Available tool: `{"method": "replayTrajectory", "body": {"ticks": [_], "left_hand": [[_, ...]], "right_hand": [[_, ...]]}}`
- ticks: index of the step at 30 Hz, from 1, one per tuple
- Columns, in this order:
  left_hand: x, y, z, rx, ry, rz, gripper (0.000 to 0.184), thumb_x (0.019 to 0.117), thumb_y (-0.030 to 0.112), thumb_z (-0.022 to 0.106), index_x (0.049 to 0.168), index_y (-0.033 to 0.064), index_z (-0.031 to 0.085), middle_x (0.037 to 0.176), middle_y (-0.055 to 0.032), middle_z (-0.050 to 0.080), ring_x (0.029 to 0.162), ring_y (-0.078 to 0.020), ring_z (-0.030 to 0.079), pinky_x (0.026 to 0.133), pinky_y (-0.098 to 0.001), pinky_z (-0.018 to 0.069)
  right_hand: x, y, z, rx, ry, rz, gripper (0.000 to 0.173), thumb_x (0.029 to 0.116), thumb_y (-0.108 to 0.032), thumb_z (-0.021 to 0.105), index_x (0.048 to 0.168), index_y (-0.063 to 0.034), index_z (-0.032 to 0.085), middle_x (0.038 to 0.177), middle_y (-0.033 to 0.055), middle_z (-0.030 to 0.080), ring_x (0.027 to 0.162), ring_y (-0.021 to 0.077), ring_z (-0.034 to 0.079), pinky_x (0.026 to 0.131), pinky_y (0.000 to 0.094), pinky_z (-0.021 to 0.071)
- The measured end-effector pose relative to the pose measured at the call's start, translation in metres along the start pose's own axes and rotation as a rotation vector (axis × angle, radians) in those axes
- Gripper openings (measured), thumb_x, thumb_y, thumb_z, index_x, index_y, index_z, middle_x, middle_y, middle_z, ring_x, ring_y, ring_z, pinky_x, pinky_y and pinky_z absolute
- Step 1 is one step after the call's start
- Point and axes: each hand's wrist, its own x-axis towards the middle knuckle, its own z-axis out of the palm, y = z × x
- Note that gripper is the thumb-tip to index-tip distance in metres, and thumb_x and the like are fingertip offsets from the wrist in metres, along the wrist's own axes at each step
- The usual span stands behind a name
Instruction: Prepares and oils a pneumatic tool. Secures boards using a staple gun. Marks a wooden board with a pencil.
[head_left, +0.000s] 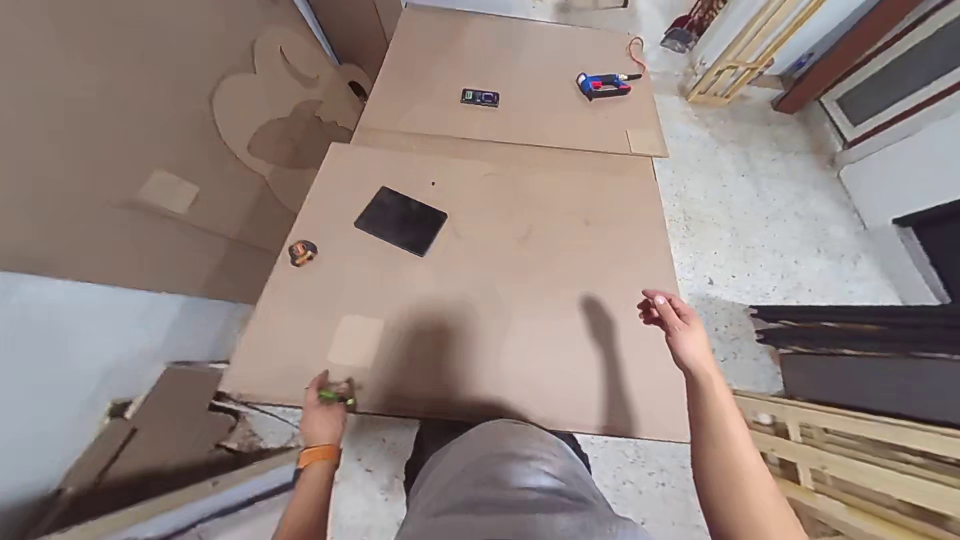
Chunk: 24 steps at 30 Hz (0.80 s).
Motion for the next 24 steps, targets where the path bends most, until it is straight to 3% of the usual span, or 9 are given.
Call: {"method": "replayTrajectory", "body": {"ticks": [2,4,8,11,13,16,19,22,24], "left_hand": [[-0.055,-0.01,0.013,-0.129,0.074,-0.094,0.059,0.0999,0.017,0.067,0.152,0.002,0.044,0.141,-0.0264,0.058,0.131,-0.039,0.058,0.112,-0.0577,0.0444],[-0.123,-0.019,0.035,-0.227,0.104,-0.216,0.058,0.1013,0.018,0.066,0.151,-0.0013,0.044,0.138,-0.0273,0.059,0.126,-0.037,0.061,0.109,-0.0548,0.0475],[-0.253,-0.016,0.101,-0.391,-0.022,-0.417,0.045,0.1044,0.017,0.06,0.144,-0.0024,0.051,0.122,-0.0263,0.068,0.105,-0.0343,0.07,0.092,-0.054,0.057],[-0.334,0.002,0.149,-0.55,-0.157,-0.5,0.038,0.1067,0.021,0.055,0.135,-0.0041,0.057,0.107,-0.0223,0.073,0.09,-0.0271,0.074,0.083,-0.0461,0.0615],[-0.37,0.015,0.17,-0.513,-0.232,-0.454,0.035,0.1071,0.02,0.055,0.132,-0.004,0.06,0.106,-0.0222,0.074,0.09,-0.0291,0.076,0.085,-0.048,0.0621],[-0.408,0.022,0.186,-0.375,-0.33,-0.37,0.034,0.1051,0.021,0.059,0.131,-0.0006,0.064,0.109,-0.02,0.075,0.097,-0.0296,0.075,0.092,-0.0513,0.0596],[-0.407,0.036,0.192,-0.349,-0.435,-0.343,0.03,0.1042,0.02,0.062,0.127,0.0004,0.067,0.108,-0.0176,0.075,0.1,-0.0278,0.074,0.095,-0.0501,0.0579],[-0.396,0.07,0.201,-0.364,-0.637,-0.217,0.032,0.1066,0.023,0.057,0.126,-0.0002,0.066,0.107,-0.0167,0.075,0.097,-0.0269,0.074,0.093,-0.0496,0.0598],[-0.386,0.106,0.207,-0.32,-0.814,-0.015,0.032,0.1076,0.023,0.054,0.129,0.0021,0.066,0.109,-0.0148,0.075,0.099,-0.0244,0.074,0.096,-0.0482,0.0588]], "right_hand": [[0.044,-0.013,-0.022,-0.036,-0.101,-0.067,0.04,0.1097,-0.03,0.044,0.13,-0.0023,0.064,0.102,0.0085,0.073,0.089,0.0192,0.072,0.08,0.0376,0.0622],[0.084,-0.029,-0.037,-0.077,-0.209,-0.123,0.042,0.1107,-0.032,0.042,0.132,-0.0019,0.063,0.107,0.0095,0.073,0.094,0.0201,0.072,0.083,0.0385,0.062],[0.159,-0.085,-0.038,-0.184,-0.394,-0.218,0.048,0.1099,-0.04,0.041,0.139,-0.0072,0.061,0.125,0.0088,0.071,0.112,0.02,0.07,0.095,0.0422,0.0592],[0.202,-0.141,-0.023,-0.282,-0.504,-0.352,0.056,0.1087,-0.053,0.036,0.144,-0.0167,0.059,0.144,0.0015,0.062,0.13,0.0156,0.06,0.106,0.0452,0.0526],[0.233,-0.183,-0.006,-0.261,-0.572,-0.511,0.062,0.1085,-0.054,0.031,0.148,-0.0128,0.055,0.155,0.0027,0.052,0.143,0.0157,0.048,0.116,0.0473,0.0448],[0.244,-0.239,0.005,-0.231,-0.639,-0.673,0.071,0.1081,-0.057,0.017,0.15,-0.0112,0.052,0.159,0.0017,0.047,0.149,0.0152,0.04,0.12,0.0485,0.0379],[0.222,-0.276,0.008,-0.224,-0.716,-0.79,0.077,0.1072,-0.06,0.01,0.148,-0.0106,0.054,0.155,0.0008,0.053,0.146,0.0151,0.044,0.121,0.0482,0.0373],[0.18,-0.27,0.039,-0.3,-0.918,-0.807,0.071,0.1107,-0.05,0.015,0.146,-0.004,0.054,0.14,0.0058,0.066,0.133,0.0157,0.059,0.118,0.0426,0.0439],[0.138,-0.245,0.066,-0.418,-1.101,-0.76,0.058,0.1121,-0.044,0.027,0.145,-0.0061,0.057,0.129,0.0056,0.072,0.122,0.0153,0.066,0.112,0.0412,0.0492]]}}
